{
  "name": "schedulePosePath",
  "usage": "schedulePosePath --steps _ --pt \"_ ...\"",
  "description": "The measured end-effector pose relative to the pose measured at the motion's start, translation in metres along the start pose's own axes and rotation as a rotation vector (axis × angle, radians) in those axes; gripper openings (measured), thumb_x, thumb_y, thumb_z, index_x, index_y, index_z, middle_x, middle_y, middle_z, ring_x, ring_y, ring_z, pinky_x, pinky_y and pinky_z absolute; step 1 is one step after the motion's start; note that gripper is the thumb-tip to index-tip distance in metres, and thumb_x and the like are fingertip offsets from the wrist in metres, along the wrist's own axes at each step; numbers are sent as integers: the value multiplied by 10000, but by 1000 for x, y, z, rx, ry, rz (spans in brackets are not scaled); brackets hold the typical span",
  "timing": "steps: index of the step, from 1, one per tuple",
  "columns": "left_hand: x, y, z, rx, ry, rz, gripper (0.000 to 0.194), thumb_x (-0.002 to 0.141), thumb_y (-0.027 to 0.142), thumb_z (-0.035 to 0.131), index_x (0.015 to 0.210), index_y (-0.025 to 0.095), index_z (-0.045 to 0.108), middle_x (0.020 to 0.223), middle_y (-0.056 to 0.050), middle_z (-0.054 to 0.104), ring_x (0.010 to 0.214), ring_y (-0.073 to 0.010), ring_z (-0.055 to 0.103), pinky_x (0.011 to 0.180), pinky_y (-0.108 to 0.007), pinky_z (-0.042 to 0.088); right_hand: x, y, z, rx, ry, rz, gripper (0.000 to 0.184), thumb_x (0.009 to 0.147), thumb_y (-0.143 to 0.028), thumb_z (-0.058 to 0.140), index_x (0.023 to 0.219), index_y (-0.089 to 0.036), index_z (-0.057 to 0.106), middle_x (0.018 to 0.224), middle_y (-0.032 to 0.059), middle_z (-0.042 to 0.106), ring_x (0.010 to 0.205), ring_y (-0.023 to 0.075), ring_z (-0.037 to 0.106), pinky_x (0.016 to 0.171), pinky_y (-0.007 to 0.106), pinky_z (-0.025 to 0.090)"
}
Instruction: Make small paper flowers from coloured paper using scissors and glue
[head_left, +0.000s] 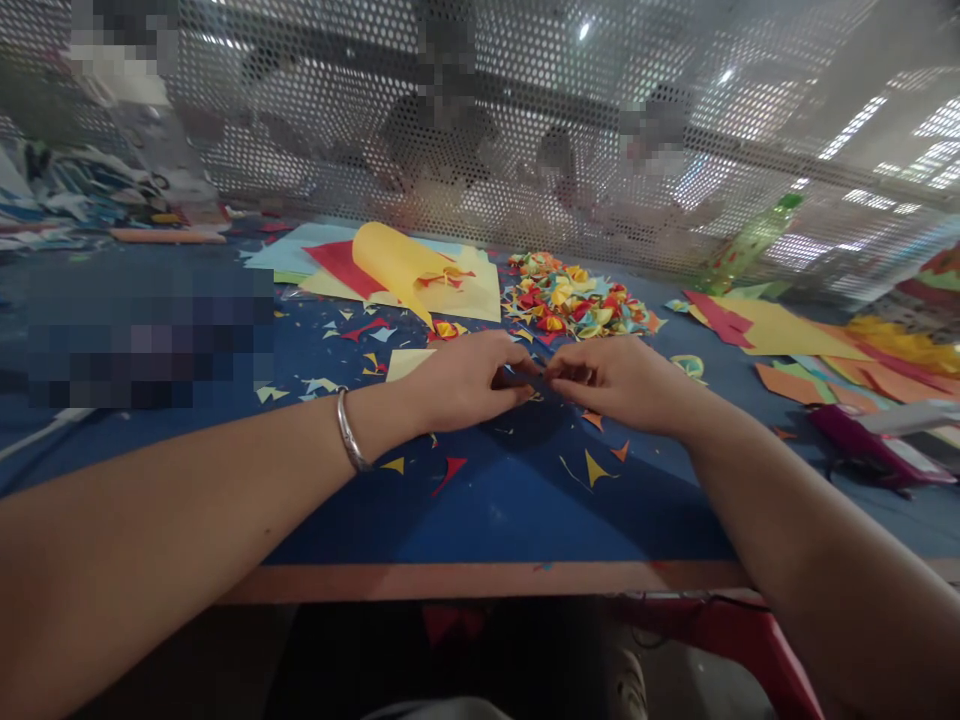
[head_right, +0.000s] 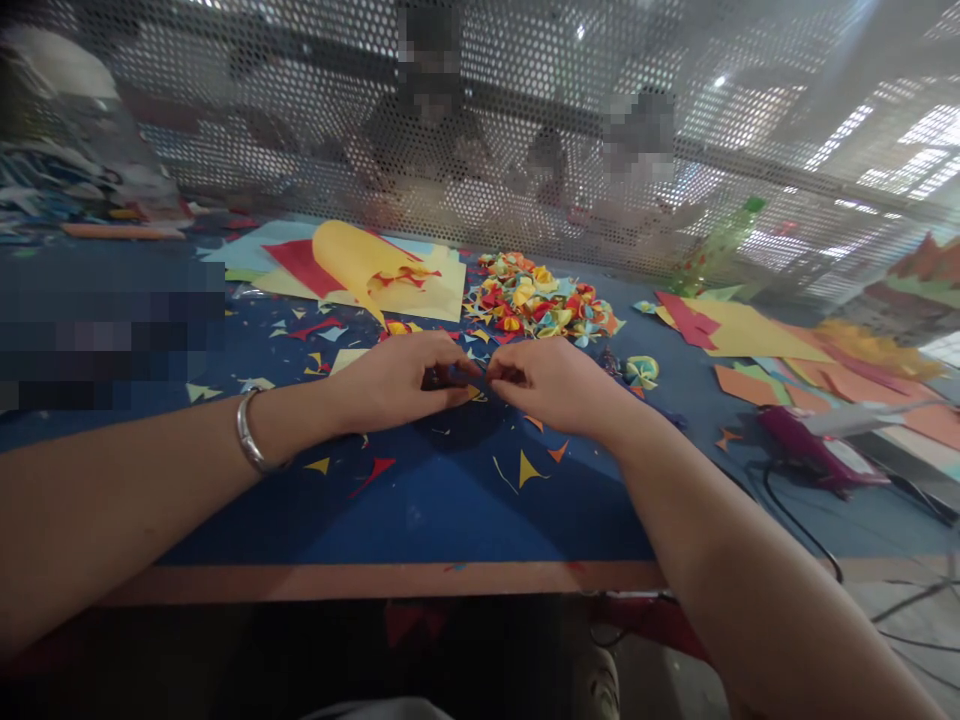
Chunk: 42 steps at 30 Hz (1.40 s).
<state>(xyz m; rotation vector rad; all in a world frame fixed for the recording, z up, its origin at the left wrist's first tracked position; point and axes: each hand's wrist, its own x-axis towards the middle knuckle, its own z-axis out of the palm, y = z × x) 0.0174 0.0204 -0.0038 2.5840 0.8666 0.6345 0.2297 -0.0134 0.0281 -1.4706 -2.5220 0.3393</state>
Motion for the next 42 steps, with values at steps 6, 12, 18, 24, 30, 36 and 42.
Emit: schedulePosePath --steps 6,12,18,24,30,36,42 --pt "2 -8 3 -127 17 -96 158 802 248 606 881 177 723 807 -33 711 699 -149 595 654 -269 418 -1 -3 1 8 67 -14 139 839 -254 583 834 -174 696 676 3 666 590 120 571 589 242 388" --pt "5 -7 2 -917 198 -429 108 757 234 711 795 137 683 754 -37 693 673 -114 608 723 -286 496 -1 -4 5 112 209 -59 154 860 -265 590 921 -177 700 772 19 701 637 118 596 605 238 437" --pt "4 0 -2 -1326 205 -583 98 815 123 665 717 116 672 743 -23 675 696 -91 630 809 -277 532 -2 -12 9 138 389 -114 177 859 -256 613 996 -175 690 789 19 685 613 106 583 605 241 467" --pt "3 3 -1 -1343 201 -623 139 812 87 650 679 109 683 758 -44 695 705 -102 647 838 -285 549 0 -10 16 128 413 -161 210 861 -246 615 1058 -193 665 830 18 682 621 105 591 636 249 493" --pt "1 4 1 -1274 181 -605 164 807 97 646 649 126 676 661 -9 663 651 -95 635 799 -272 548 2 -12 17 120 386 -163 216 859 -235 620 1063 -184 671 857 26 685 624 101 591 631 245 495" --pt "-1 5 -2 -1236 86 -494 69 762 155 695 699 134 709 726 -21 702 735 -123 668 836 -287 536 1 -14 16 157 355 -148 185 859 -224 601 1025 -186 673 857 27 698 625 102 589 628 244 489" --pt "-1 6 -4 -1256 69 -499 39 732 81 700 732 120 699 745 -32 714 731 -123 680 864 -306 537 0 -15 15 166 372 -140 206 852 -234 626 1044 -180 677 779 6 684 600 99 592 610 235 483"
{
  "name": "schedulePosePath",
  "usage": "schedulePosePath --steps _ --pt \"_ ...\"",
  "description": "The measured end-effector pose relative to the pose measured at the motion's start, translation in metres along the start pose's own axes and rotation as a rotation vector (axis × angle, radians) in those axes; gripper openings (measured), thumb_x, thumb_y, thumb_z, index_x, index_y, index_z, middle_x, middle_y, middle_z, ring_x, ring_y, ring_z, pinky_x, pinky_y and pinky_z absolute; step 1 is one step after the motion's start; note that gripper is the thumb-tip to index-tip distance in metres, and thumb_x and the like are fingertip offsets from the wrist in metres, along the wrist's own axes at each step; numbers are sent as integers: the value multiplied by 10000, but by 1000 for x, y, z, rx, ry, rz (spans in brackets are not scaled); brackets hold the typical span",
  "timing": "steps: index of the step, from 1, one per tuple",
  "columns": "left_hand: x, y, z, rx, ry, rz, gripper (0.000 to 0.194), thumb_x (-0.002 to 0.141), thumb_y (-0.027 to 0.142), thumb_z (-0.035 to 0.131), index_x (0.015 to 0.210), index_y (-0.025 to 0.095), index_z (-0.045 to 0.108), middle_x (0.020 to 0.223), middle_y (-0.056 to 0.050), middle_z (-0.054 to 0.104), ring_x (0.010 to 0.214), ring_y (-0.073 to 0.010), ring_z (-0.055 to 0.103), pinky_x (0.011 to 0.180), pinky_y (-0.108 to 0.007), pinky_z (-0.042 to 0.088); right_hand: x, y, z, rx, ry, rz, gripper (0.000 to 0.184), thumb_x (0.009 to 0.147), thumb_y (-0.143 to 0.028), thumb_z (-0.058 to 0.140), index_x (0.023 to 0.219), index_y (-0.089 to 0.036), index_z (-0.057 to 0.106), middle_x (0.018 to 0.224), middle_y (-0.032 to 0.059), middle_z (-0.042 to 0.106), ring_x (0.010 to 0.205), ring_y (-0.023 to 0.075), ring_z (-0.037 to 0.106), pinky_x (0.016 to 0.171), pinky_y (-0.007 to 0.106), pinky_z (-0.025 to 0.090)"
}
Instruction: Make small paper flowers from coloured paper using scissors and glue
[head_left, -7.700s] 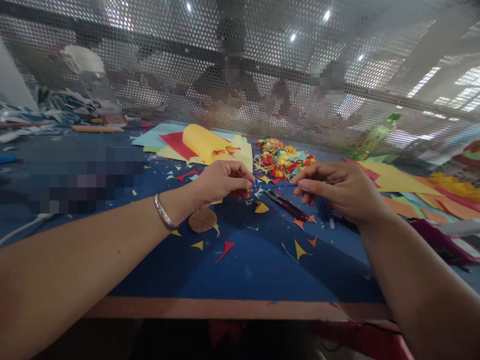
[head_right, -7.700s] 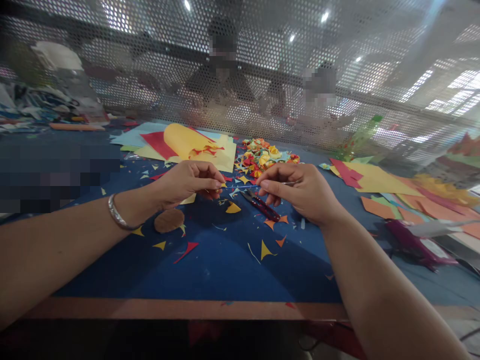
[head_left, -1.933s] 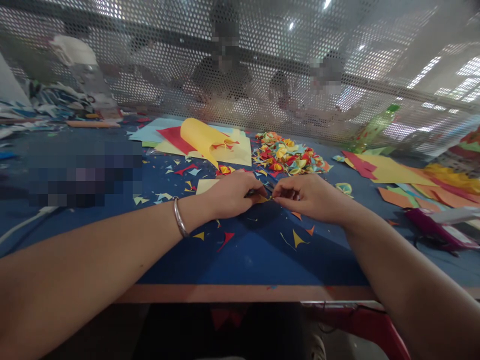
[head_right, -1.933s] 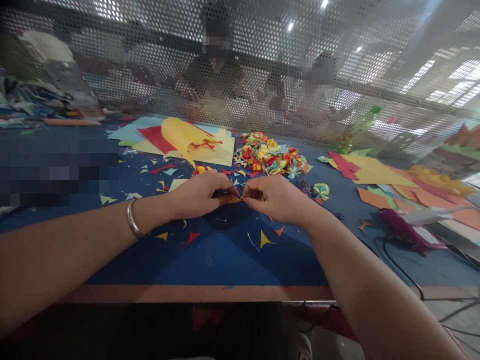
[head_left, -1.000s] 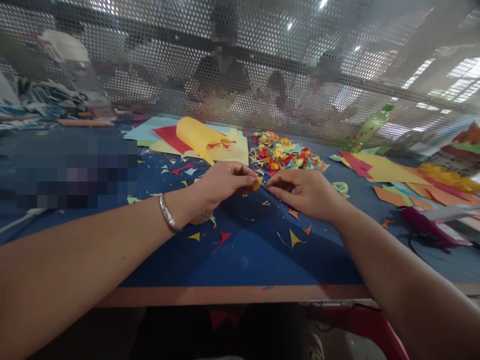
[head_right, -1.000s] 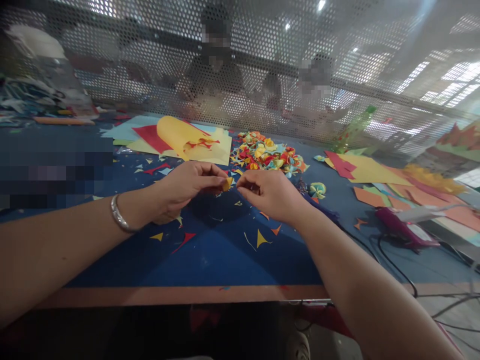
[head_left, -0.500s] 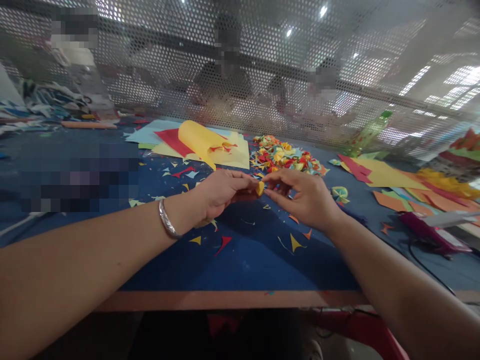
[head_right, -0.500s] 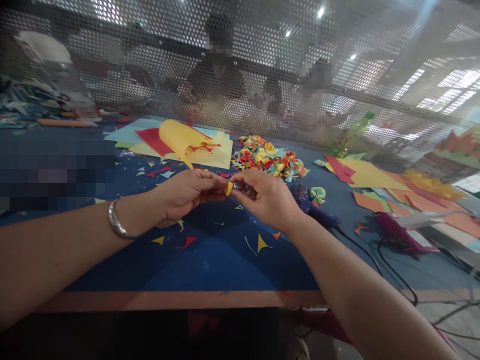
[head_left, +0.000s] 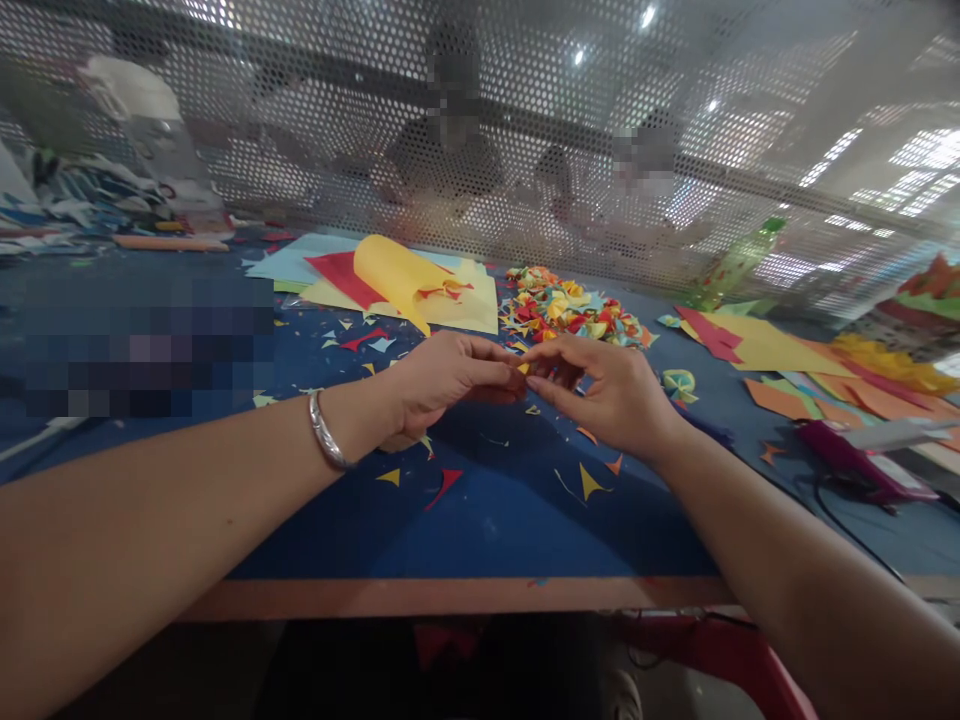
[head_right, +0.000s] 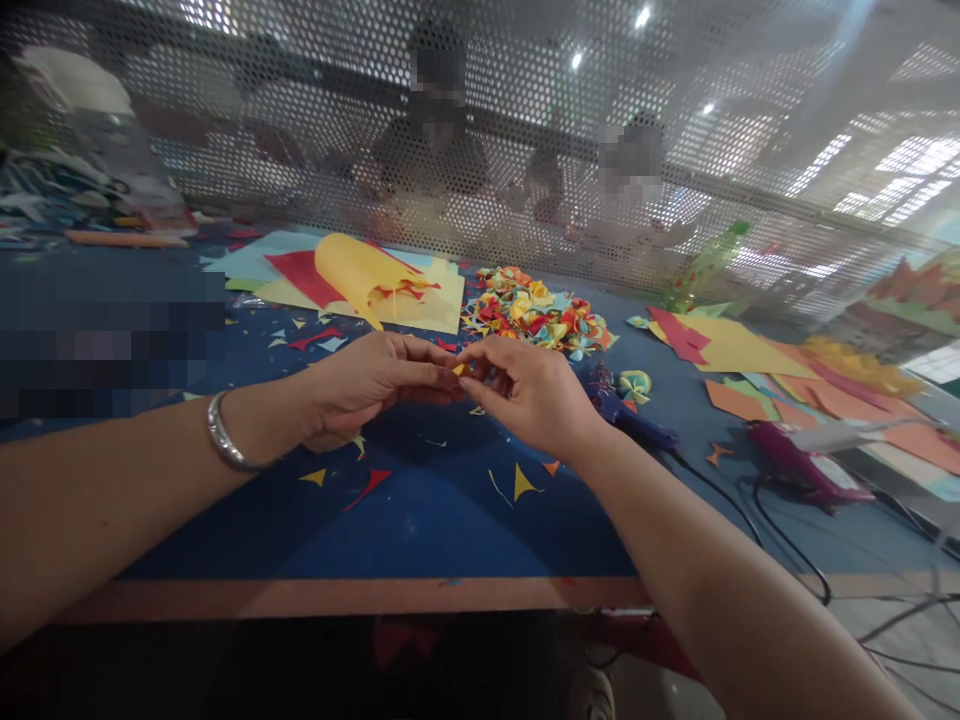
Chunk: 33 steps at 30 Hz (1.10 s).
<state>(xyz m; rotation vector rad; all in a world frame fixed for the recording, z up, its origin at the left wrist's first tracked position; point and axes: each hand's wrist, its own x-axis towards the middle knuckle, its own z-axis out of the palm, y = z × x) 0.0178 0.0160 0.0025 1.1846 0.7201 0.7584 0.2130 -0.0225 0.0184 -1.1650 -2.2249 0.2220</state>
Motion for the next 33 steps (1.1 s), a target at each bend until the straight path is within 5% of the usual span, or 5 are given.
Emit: schedulePosePath --steps 19,33 --pt "-1 -4 -7 90 -77 90 343 652 95 780 930 169 594 751 18 694 769 -124 693 860 -304 500 -1 -1 -1 48 7 -20 234 853 -248 653 1074 -173 672 785 8 672 634 94 590 616 232 490" --pt "-1 3 -11 -18 -122 -19 248 676 45 740 878 133 625 786 -6 716 740 -93 683 864 -262 501 -2 -4 -3 145 -9 40 205 878 -255 630 1060 -183 691 823 20 708 639 100 599 598 228 477"
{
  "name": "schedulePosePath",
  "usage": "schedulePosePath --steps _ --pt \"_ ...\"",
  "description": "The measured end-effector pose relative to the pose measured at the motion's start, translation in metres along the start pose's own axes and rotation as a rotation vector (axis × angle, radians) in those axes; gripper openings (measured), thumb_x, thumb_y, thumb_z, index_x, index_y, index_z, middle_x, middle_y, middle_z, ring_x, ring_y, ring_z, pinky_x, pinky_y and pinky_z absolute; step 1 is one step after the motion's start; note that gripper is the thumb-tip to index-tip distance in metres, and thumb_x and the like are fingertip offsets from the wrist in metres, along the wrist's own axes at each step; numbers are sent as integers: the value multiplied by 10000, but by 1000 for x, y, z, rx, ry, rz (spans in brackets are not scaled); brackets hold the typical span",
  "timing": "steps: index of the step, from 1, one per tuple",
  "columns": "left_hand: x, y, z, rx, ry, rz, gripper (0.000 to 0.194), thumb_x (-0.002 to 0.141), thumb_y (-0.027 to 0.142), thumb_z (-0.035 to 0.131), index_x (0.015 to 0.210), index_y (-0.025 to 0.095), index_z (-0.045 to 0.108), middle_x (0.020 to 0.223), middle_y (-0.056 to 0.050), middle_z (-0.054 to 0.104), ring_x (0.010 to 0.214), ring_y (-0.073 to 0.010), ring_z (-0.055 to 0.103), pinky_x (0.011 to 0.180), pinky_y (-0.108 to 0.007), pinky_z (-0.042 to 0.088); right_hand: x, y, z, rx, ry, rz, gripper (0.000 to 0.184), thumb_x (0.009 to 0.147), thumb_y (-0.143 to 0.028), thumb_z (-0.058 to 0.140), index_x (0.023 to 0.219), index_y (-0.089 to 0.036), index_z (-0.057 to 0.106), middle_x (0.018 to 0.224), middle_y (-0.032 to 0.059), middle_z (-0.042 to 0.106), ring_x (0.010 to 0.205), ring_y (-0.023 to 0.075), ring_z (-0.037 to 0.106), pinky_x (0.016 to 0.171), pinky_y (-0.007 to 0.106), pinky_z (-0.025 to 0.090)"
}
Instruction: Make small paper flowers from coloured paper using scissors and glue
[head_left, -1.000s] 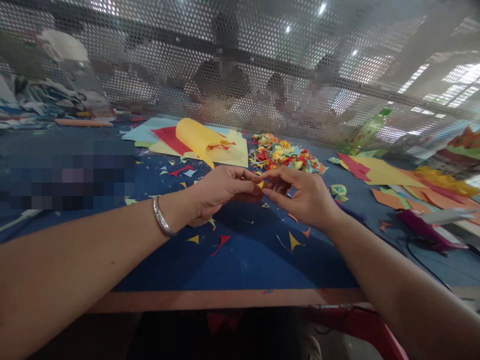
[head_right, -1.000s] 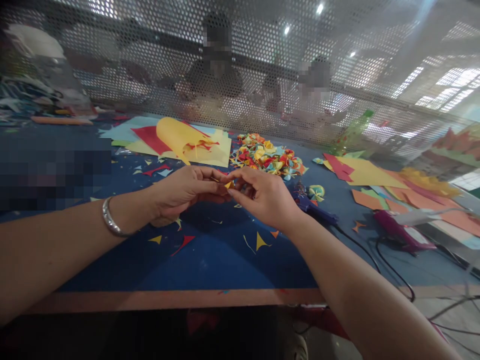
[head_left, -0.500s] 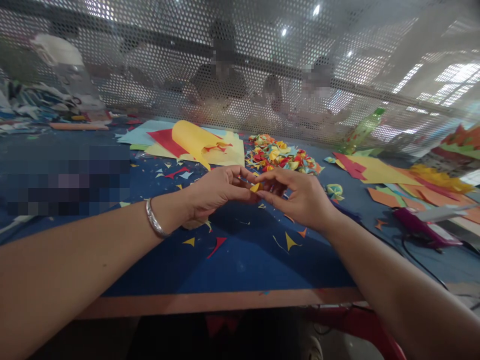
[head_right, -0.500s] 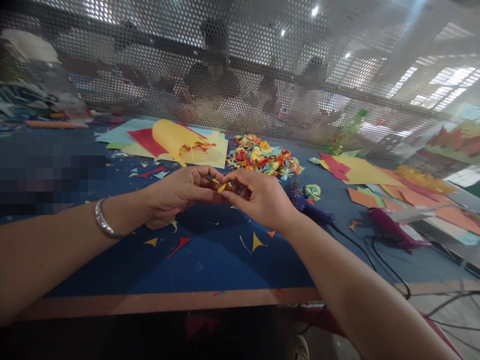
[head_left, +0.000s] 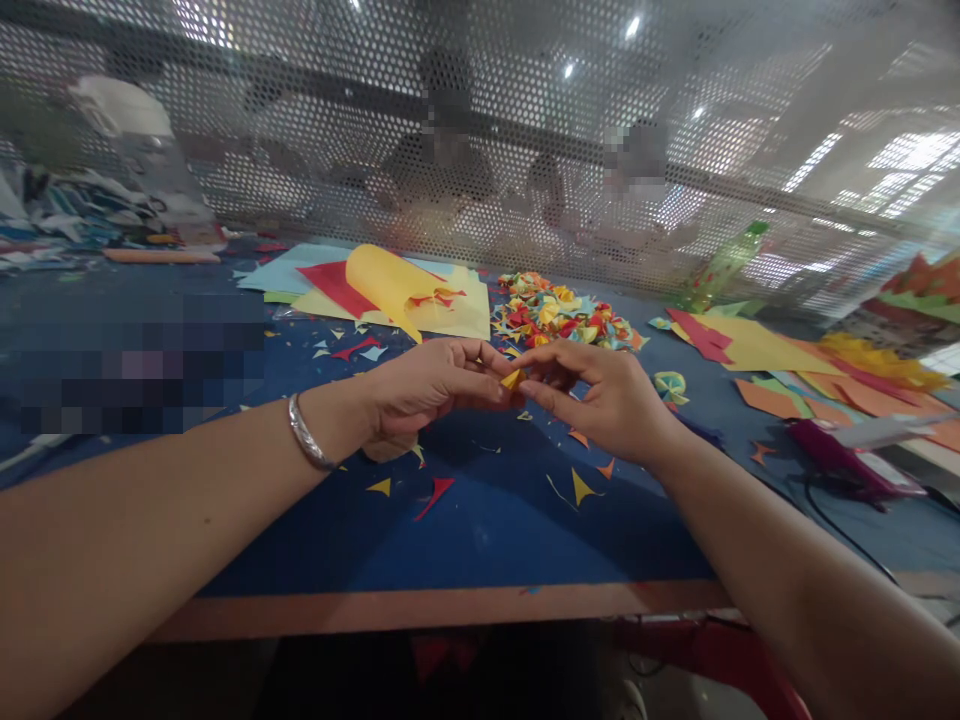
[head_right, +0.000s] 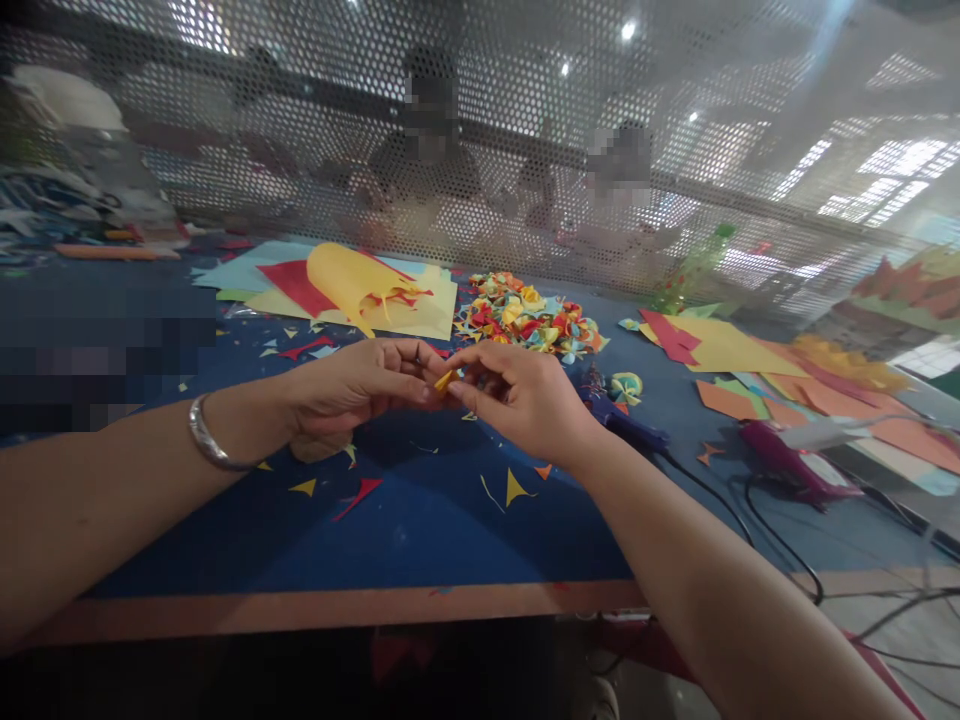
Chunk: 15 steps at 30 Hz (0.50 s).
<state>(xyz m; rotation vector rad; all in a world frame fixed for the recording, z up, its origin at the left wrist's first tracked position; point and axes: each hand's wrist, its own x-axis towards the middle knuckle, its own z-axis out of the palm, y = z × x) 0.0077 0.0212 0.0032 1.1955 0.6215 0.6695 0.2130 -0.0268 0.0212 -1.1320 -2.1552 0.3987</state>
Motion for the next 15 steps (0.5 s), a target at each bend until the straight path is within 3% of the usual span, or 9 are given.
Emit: schedulePosePath --steps 7,15 --pt "-2 4 -3 -65 -45 -30 249 692 55 747 907 130 647 875 -38 737 872 -145 718 974 -318 470 1 5 -3 59 28 6 193 898 -270 607 1039 -170 693 804 19 689 608 89 571 568 224 455" --pt "-2 4 -3 -44 -27 -34 231 684 43 739 873 141 649 865 -10 736 896 -145 717 988 -304 461 2 5 -4 69 7 -1 158 883 -226 618 997 -158 704 752 2 667 594 76 549 559 217 437"
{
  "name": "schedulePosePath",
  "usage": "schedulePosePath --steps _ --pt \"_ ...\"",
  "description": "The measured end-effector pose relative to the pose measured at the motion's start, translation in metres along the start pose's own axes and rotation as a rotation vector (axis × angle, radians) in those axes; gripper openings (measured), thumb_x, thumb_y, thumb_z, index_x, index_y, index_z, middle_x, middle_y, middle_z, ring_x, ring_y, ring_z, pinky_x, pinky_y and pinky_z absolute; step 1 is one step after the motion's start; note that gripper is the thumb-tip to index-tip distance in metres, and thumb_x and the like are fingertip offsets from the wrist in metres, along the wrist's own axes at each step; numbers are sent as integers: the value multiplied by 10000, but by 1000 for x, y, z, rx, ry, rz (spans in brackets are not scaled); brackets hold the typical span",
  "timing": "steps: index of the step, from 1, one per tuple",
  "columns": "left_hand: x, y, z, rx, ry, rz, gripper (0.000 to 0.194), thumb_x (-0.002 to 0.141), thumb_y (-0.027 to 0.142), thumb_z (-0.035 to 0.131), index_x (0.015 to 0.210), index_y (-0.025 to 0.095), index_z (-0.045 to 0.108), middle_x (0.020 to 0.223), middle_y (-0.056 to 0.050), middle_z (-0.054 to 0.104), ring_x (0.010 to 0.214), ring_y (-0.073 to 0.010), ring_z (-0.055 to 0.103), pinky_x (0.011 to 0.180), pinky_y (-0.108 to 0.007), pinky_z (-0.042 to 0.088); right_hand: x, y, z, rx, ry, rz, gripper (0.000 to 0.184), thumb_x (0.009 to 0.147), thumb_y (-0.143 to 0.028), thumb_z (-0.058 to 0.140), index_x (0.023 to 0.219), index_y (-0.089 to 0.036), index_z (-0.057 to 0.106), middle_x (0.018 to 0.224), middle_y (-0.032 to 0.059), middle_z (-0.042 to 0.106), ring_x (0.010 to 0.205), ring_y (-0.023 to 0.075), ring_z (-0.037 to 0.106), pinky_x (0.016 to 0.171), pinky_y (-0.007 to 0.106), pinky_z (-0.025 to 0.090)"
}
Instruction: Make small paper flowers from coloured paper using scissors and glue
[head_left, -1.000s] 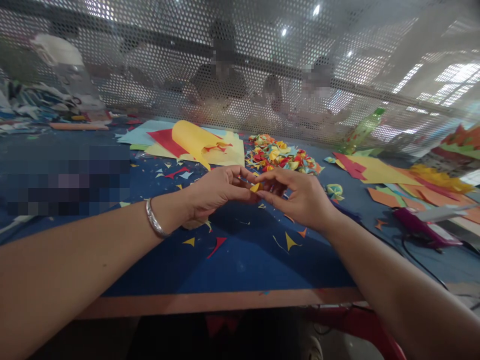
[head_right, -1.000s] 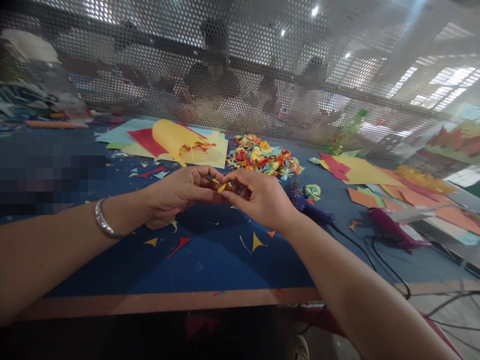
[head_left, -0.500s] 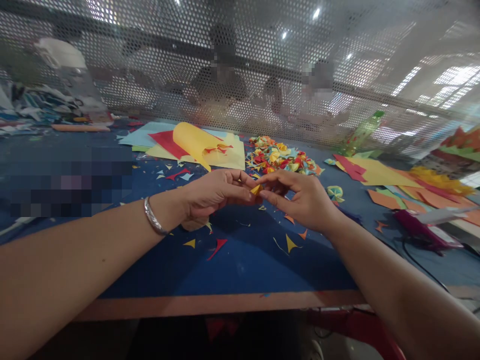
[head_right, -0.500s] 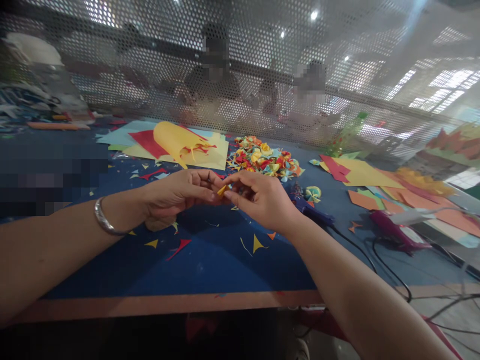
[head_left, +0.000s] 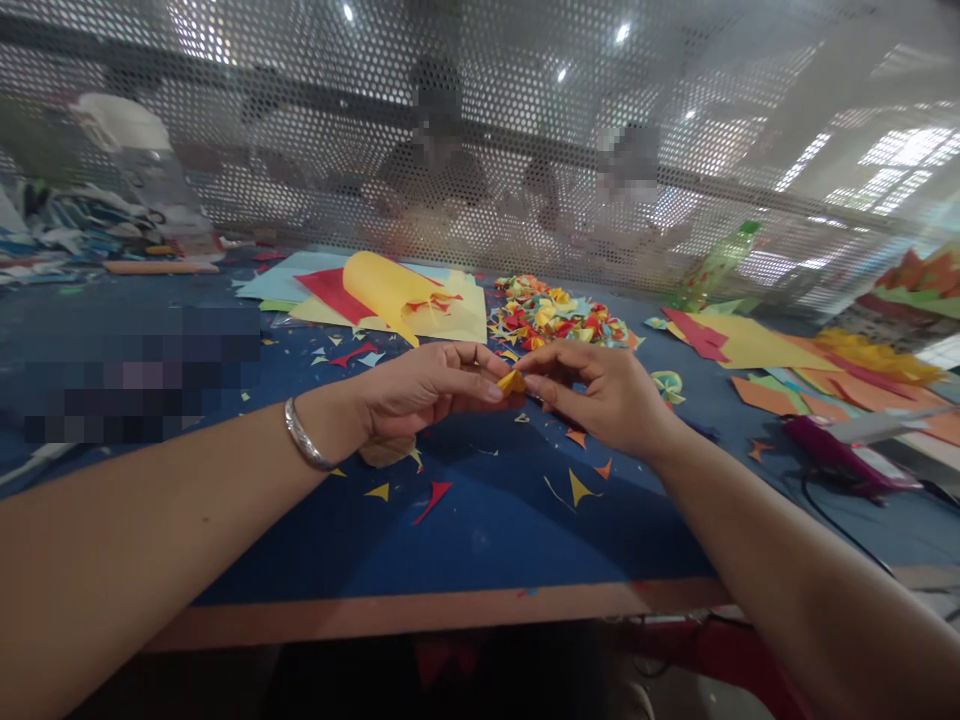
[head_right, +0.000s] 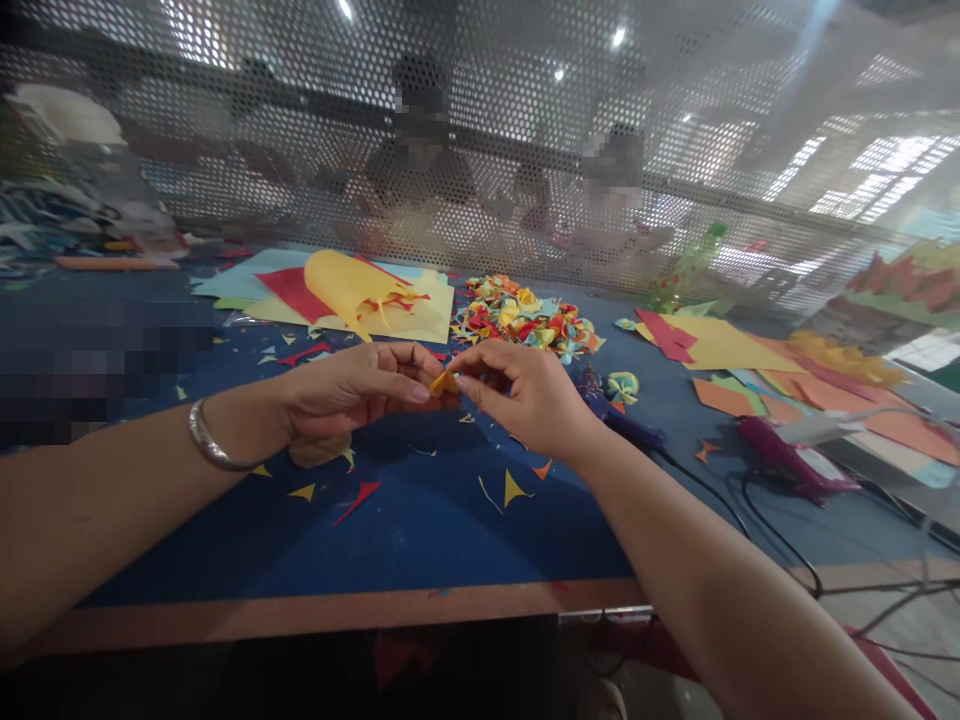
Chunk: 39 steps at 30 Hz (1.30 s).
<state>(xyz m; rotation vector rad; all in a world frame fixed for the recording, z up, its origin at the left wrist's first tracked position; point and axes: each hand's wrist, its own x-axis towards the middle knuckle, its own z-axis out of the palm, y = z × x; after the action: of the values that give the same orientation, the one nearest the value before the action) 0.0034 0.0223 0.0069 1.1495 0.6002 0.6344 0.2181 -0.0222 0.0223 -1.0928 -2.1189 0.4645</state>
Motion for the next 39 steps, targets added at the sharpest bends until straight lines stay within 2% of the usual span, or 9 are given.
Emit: schedulePosePath --steps 10,16,20,27,32,39 --pt "2 -3 -9 -61 -112 42 136 741 66 704 857 134 686 902 -21 728 971 -179 714 1019 -312 476 -1 0 1 124 -10 65 160 887 -256 617 980 -158 702 714 -7 633 541 58 508 496 202 402" --pt "2 0 -8 -83 -53 36 106 731 59 662 805 132 680 881 -33 722 927 -178 712 929 -293 543 0 3 1 102 -8 25 167 880 -247 609 988 -151 693 755 6 642 588 75 547 548 212 445" --pt "2 0 -4 -68 -31 32 91 722 69 648 781 137 666 872 -53 733 881 -180 721 866 -279 565 0 3 1 3 -14 -36 161 868 -219 591 977 -150 687 785 18 662 613 84 556 572 222 446" --pt "2 -6 6 69 92 97 120 688 108 709 743 135 607 794 -33 715 802 -173 727 792 -281 571 2 5 6 -99 -5 -147 120 850 -161 574 904 -154 681 796 15 648 626 77 541 586 213 434" --pt "2 -11 5 190 128 183 186 724 199 742 794 145 578 768 -29 718 763 -169 721 744 -294 568 3 6 7 -117 -14 -112 120 861 -184 570 905 -149 676 769 10 630 609 76 527 584 222 426" --pt "2 -9 8 158 125 211 167 772 197 704 814 155 548 749 -10 700 719 -155 711 763 -321 569 2 8 7 -91 -26 -38 136 883 -252 581 913 -163 678 777 9 630 643 91 533 616 243 432"
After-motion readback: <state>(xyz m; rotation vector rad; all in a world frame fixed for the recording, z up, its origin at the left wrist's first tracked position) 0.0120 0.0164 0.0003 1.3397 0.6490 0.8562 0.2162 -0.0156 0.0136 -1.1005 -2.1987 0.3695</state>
